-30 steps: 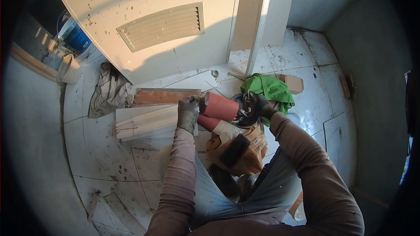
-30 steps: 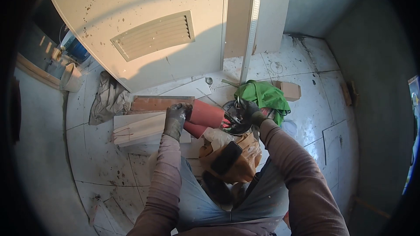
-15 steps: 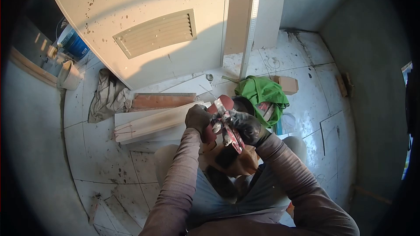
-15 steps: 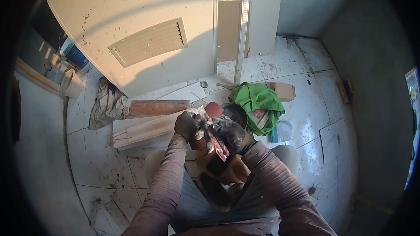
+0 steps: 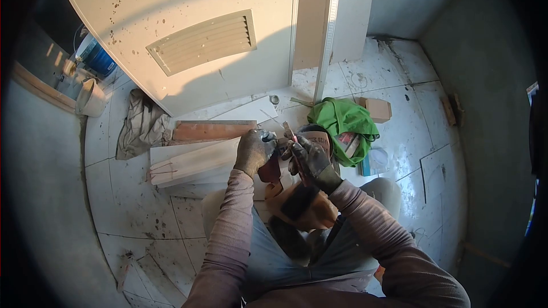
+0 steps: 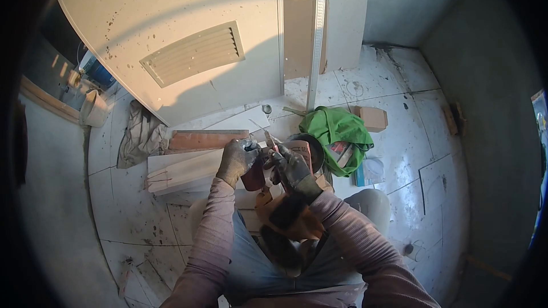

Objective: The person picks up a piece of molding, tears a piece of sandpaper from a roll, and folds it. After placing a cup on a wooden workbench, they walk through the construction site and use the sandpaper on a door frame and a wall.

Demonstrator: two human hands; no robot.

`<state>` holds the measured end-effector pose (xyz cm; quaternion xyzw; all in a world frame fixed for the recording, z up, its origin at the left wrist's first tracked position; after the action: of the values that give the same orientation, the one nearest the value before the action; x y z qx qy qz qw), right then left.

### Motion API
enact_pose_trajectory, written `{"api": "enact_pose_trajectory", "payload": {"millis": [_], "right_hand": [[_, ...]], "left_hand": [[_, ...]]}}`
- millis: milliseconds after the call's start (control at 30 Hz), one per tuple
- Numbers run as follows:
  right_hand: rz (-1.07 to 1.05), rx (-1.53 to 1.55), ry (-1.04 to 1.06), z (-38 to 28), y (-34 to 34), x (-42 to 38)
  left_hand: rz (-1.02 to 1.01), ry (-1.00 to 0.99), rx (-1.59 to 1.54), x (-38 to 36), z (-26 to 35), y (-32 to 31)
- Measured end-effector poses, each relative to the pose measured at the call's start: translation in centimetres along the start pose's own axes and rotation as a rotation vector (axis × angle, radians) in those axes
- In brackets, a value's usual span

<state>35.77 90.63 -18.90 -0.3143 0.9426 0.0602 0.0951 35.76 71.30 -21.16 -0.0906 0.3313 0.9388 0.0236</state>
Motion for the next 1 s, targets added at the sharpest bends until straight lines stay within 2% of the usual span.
{"api": "enact_pose_trajectory", "payload": {"millis": [67, 100, 133, 200, 367, 533, 600, 733, 933, 1000], "right_hand": [[-0.108, -0.143, 0.155, 2.5, -0.7, 0.2], [-0.117, 0.134, 0.331, 1.9, -1.3, 0.0], [-0.113, 0.136, 0.330, 1.5, -1.3, -0.3], [-0.122, 0.324, -0.017, 0.3, -1.3, -0.6], [-0.045, 0.192, 0.041, 0.8, -1.0, 0.2], [-0.036, 0.074, 0.057, 0.7, -1.0, 0.4], [-0.039, 0.151, -0.040, 1.0, -1.0, 0.7], [-0.051, 0.277, -0.070, -0.2, -1.3, 0.4], [-0.025, 0.260, -0.095, -0.4, -1.1, 0.4], [-0.052, 0.421, -0.162, -0.5, -0.9, 0.1]], "left_hand": [[0.008, -0.045, 0.025, 0.2, 0.0, -0.4], [0.019, -0.079, -0.018, 0.2, 0.0, -0.6], [0.032, -0.111, -0.061, 0.1, -0.1, -0.7], [0.010, -0.085, -0.075, 0.1, 0.0, -0.7], [-0.020, -0.071, -0.119, -0.3, 0.6, -0.4], [0.059, -0.150, -0.027, -0.7, 1.2, -0.5], [0.122, -0.213, -0.004, -0.9, 1.8, -0.3], [0.249, -0.337, 0.129, -1.0, 1.9, -0.3], [0.299, -0.331, 0.186, -1.1, 2.0, -1.3], [0.294, -0.346, 0.190, -1.1, 2.0, -1.4]]}}
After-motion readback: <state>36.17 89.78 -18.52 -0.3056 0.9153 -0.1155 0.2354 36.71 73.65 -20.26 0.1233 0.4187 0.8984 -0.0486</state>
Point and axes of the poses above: each hand's wrist, its own x-axis towards the middle knuckle, its own y-axis out of the back of the hand, z = x × y, the point moved 2 cm from there along x, towards the middle knuckle, and after that the axes turned 6 degrees about -z, right-handed, at the moved point
